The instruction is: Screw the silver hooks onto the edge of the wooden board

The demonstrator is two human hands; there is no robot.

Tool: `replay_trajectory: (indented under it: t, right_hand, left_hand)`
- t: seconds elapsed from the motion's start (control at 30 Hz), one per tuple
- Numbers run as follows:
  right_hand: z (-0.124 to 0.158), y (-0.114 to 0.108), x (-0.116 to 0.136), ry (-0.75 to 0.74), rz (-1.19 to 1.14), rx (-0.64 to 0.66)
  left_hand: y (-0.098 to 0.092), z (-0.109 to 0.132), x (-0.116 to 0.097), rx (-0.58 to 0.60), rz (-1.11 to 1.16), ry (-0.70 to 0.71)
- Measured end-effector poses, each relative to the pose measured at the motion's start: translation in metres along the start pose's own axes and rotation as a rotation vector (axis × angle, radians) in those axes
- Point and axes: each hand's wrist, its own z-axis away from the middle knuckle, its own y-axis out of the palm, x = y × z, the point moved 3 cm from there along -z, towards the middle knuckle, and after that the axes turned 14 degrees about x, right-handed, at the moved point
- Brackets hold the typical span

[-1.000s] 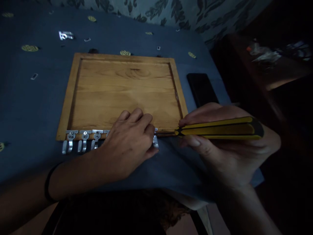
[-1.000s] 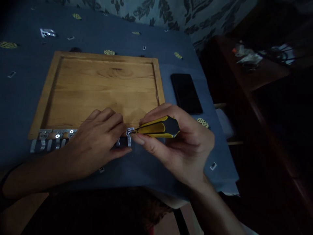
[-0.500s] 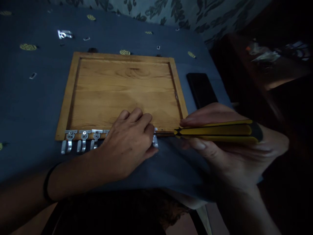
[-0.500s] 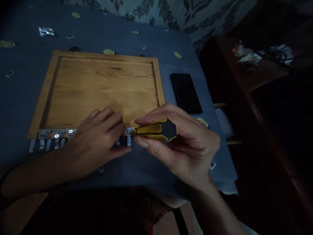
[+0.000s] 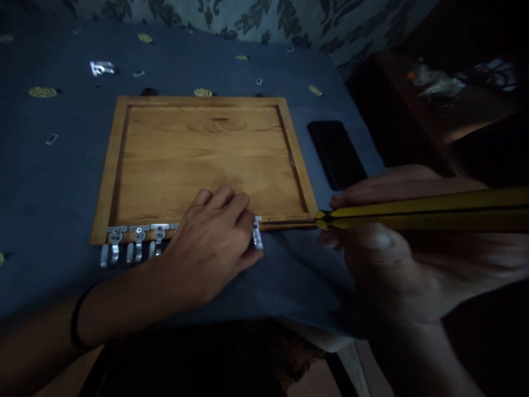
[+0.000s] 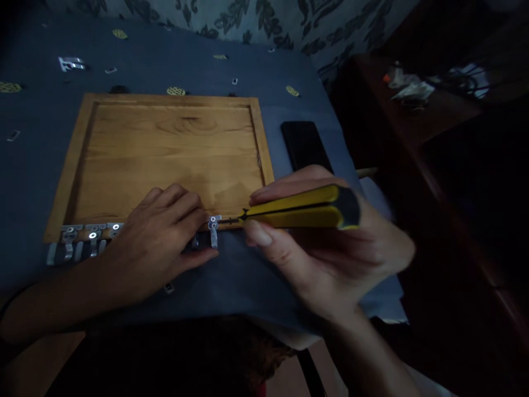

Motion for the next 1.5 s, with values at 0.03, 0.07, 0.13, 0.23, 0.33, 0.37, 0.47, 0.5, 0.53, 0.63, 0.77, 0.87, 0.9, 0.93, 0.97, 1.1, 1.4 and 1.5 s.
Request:
replay_trajectory:
  t: [0.03, 0.07, 0.13, 0.23, 0.33, 0.37, 0.47, 0.5, 0.53, 0.63, 0.77, 0.87, 0.9, 0.93, 0.97, 1.1, 1.4, 1.5]
  right_hand:
    - [-0.001, 0.002, 0.001, -0.032, 0.011, 0.004]
    - [-0.003, 0.004, 0.001, -0.056, 0.02, 0.016]
    - [-0.005, 0.009, 0.002, -0.075, 0.019, 0.041]
    - [-0.005, 0.012, 0.002, -0.047, 0.02, 0.036]
    - [-0.003, 0.013, 0.003, -0.009, 0.007, 0.054]
    - [-0.003, 0.013, 0.003, -0.013, 0.001, 0.066]
    - [-0.002, 0.014, 0.003, 0.0, -0.026, 0.087]
    - [-0.002, 0.014, 0.002, 0.002, -0.032, 0.088]
    - [-0.002, 0.014, 0.002, -0.003, -0.033, 0.092]
    - [-0.005, 0.015, 0.003, -0.053, -0.007, 0.123]
    - [-0.01, 0.015, 0.006, -0.073, 0.066, 0.155]
    - [-0.013, 0.017, 0.008, -0.093, 0.081, 0.18]
    - [-0.014, 0.017, 0.008, -0.094, 0.075, 0.188]
    - [-0.014, 0.018, 0.009, -0.088, 0.069, 0.19]
    - [-0.014, 0.019, 0.009, -0.067, 0.067, 0.186]
    - [-0.013, 0.021, 0.011, -0.012, 0.073, 0.114]
    - [-0.011, 0.023, 0.009, 0.058, 0.049, 0.065]
    - [-0.012, 0.024, 0.01, 0.017, 0.075, 0.066]
  left_hand:
    - [0.0, 0.0, 0.0, -0.001, -0.001, -0.002]
    - [0.0, 0.0, 0.0, -0.001, 0.0, -0.004]
    - [0.0, 0.0, 0.0, -0.001, 0.003, -0.006]
    - [0.0, 0.0, 0.0, -0.008, 0.014, -0.004]
    - [0.0, 0.0, 0.0, -0.003, 0.024, -0.006]
    - [0.0, 0.0, 0.0, 0.001, 0.025, -0.007]
    - [0.0, 0.0, -0.001, 0.001, 0.022, -0.002]
    - [0.0, 0.0, -0.001, -0.002, 0.02, -0.002]
    - [0.0, 0.0, -0.001, -0.005, 0.018, -0.001]
    - [0.0, 0.0, -0.001, -0.007, 0.013, -0.007]
    - [0.001, 0.0, 0.0, -0.01, 0.002, -0.008]
    - [0.001, 0.0, 0.0, -0.016, 0.004, -0.004]
    - [0.001, 0.0, -0.001, -0.015, 0.006, -0.004]
    - [0.001, 0.0, -0.001, -0.015, 0.009, -0.005]
    - [0.001, 0.0, -0.001, -0.014, 0.012, -0.007]
    - [0.001, -0.001, -0.001, -0.014, 0.012, -0.01]
    - [0.0, -0.001, -0.001, -0.023, 0.012, -0.005]
    - [0.0, -0.001, -0.001, -0.009, 0.015, -0.008]
